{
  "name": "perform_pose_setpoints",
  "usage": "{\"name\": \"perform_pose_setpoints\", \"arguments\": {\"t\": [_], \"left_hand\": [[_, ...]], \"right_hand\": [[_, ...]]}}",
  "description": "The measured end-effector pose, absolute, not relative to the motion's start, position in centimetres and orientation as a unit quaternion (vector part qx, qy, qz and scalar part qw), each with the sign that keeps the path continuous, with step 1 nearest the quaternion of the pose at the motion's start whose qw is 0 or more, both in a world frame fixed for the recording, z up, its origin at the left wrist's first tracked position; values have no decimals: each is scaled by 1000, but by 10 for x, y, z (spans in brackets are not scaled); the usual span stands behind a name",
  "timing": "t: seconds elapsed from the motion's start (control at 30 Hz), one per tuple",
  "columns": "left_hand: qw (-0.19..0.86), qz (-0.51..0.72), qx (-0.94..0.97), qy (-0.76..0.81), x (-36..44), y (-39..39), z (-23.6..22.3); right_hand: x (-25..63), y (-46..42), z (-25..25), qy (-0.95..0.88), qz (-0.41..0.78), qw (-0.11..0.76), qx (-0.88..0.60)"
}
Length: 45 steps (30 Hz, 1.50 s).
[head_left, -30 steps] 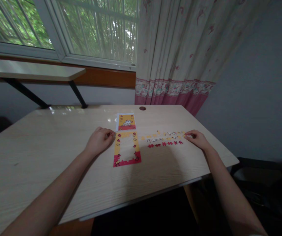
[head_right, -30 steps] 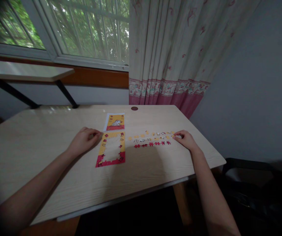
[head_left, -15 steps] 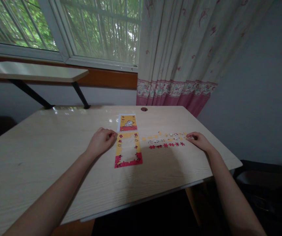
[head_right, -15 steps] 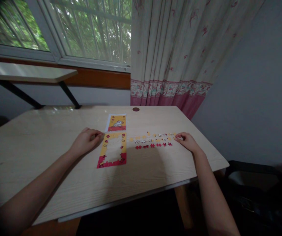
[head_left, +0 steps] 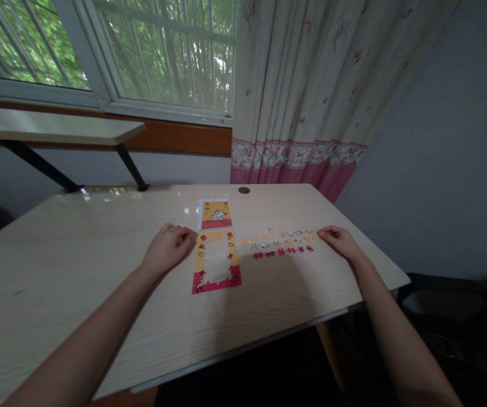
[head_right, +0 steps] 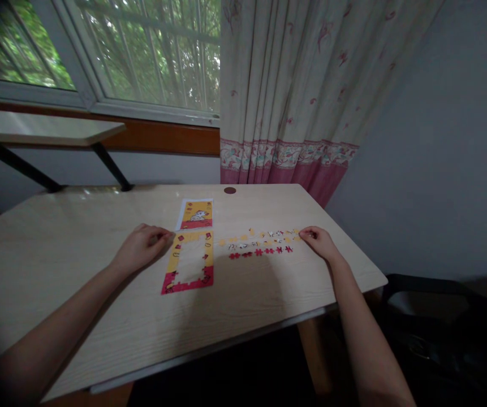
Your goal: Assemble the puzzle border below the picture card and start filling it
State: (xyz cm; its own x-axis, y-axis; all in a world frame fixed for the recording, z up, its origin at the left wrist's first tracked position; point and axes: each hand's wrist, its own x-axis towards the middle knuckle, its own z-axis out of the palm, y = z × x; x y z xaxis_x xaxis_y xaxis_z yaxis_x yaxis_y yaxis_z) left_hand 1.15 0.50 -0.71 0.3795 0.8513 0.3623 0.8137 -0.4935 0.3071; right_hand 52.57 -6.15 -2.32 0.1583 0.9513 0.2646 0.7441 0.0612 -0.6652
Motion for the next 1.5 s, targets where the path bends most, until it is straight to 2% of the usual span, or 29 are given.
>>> {"name": "perform_pose_setpoints", "arguments": {"t": [0.23,0.5,0.97,1.27,1.5], "left_hand": [[38,252,827,502,13,3,-4],[37,247,826,505,12,4,-6],[40,247,828,501,11,5,-8],[45,246,830,499,13,4,-6],[46,248,830,498,13,4,-7]], "right_hand": [[507,-61,-13,-745,108,274,-599],[508,-50,-11,-762,105,221,-599],[478,-28,11,-782,47,184,-594],[416,-8,16,-841,68,164,-510],[402,15,20,-844,84,158,-506]]}}
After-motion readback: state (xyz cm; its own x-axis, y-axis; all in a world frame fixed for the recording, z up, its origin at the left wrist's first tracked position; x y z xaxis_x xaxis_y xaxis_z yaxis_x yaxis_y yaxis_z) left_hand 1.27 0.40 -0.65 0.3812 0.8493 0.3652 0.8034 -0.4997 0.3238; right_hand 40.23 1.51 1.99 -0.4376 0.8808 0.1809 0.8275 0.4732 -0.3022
